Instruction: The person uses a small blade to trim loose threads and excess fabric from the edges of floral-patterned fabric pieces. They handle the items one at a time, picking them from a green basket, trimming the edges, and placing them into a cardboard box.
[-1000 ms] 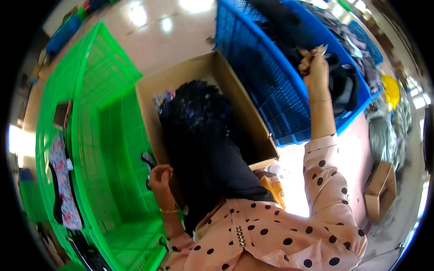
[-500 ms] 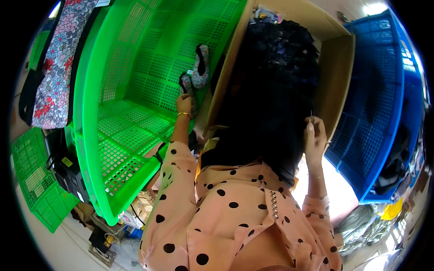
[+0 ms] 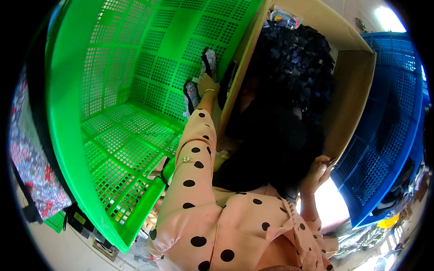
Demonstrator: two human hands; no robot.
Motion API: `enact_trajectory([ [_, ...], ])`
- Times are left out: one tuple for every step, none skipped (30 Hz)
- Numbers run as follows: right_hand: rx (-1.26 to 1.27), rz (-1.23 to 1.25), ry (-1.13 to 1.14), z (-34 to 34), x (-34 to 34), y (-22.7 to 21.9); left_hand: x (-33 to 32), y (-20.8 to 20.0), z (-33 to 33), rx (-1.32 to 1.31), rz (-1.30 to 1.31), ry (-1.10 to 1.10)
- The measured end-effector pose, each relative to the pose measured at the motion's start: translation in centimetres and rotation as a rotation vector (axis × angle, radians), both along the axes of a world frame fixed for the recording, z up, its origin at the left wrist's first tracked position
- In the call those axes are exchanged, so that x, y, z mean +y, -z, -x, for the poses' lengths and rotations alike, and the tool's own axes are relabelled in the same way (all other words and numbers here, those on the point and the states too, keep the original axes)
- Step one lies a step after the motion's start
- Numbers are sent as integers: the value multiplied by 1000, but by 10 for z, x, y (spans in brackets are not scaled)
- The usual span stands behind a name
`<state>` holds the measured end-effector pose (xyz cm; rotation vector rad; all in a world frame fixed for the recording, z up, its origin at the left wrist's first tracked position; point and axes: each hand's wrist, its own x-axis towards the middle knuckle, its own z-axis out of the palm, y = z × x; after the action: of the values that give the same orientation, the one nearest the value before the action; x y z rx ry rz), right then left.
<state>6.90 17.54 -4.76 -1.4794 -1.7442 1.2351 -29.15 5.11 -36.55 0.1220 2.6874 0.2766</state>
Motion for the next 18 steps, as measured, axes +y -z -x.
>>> enact_trajectory([
  [-22,-35,-10,2,-1,-1,1,0,0,17,49,60],
  [-44,-70,-24,2,0,-1,-1,-2,0,33,98,117],
  [-8,-41,-14,0,-1,-2,-3,-6,2,53,148,182],
  [-15,-45,-25,-3,1,1,-7,-10,2,83,47,156],
  [-21,-50,-40,-7,2,4,-13,-14,0,113,-53,127],
  [-22,-53,-57,-4,4,2,-19,-23,3,149,-153,95],
  [-4,-61,-59,1,2,-4,-29,-33,5,177,-401,115],
  [-8,-39,-82,3,2,-5,-41,-43,-1,187,-495,152],
  [-10,-29,-72,4,2,-6,-37,-78,-5,192,-603,222],
  [-8,-22,-57,6,1,-9,-31,-119,-11,197,-714,298],
  [72,44,-39,10,2,-15,-27,-165,-22,272,-760,431],
  [134,129,-64,7,5,-18,-23,-212,-36,345,-809,563],
  [135,185,-92,10,8,-26,-22,-259,-57,364,-734,640],
  [132,234,-111,14,10,-37,-21,-297,-79,382,-667,720],
  [178,233,-133,19,9,-49,-25,-327,-101,399,-653,795],
  [219,234,-150,23,6,-60,-29,-349,-123,409,-639,872],
  [281,243,-206,23,5,-67,-34,-365,-145,400,-680,924],
  [347,256,-261,18,7,-72,-36,-377,-171,390,-716,978],
])
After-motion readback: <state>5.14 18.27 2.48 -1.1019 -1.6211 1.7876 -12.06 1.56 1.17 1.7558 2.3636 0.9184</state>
